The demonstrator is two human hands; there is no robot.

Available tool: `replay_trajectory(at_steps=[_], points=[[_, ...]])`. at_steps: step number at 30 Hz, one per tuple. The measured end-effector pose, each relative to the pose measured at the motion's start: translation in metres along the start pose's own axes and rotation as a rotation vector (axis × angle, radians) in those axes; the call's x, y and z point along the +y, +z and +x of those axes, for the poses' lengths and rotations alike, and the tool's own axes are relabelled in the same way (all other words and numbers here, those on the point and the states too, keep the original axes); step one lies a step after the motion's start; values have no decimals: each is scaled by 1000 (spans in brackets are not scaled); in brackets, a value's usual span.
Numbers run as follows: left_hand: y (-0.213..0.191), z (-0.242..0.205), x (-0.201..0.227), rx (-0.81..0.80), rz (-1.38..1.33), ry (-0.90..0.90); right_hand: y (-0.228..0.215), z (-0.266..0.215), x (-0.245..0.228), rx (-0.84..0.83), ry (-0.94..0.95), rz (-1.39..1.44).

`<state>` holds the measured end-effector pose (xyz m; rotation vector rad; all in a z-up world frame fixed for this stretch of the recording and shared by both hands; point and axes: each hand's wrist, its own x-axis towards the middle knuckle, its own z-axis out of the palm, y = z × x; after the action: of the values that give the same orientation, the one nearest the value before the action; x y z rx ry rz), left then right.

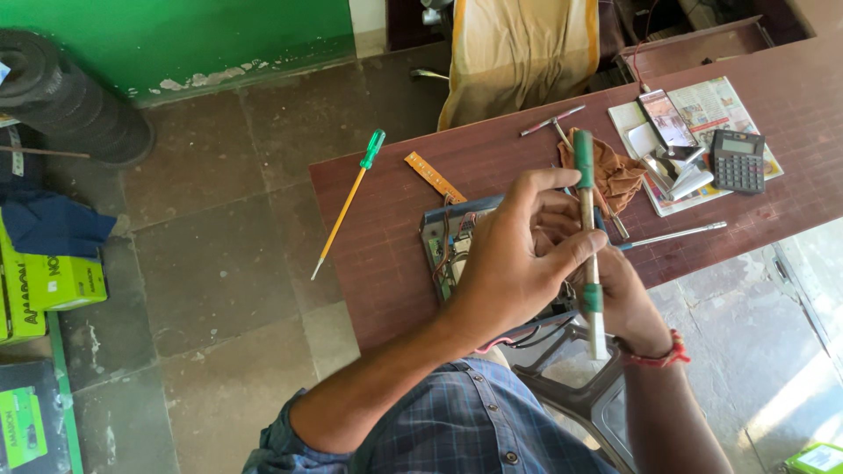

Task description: The person repairs an electronic device on a workbench. They use a screwdriver to adjust internal components and a hammer to tap parts into place. The person also wipes the device's casing with a cloth.

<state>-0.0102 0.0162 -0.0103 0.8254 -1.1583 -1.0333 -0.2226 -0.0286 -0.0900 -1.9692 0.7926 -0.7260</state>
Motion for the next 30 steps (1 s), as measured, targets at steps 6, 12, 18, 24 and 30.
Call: replay_trajectory(at_steps=[6, 12, 18, 24, 30], points=[[11, -3, -22, 128, -245, 40, -24, 10, -2, -55, 57, -123], [-21, -9, -53, 123, 158, -18, -16, 27, -27, 77, 57, -208], [-44, -16, -68, 2, 312, 170, 30, 47, -35, 309, -58, -32], [-42, -14, -61, -79, 296, 200, 33, 46, -34, 193, -74, 105], [-37, -9, -62, -78, 249, 87, 29, 42, -35, 196, -13, 245]])
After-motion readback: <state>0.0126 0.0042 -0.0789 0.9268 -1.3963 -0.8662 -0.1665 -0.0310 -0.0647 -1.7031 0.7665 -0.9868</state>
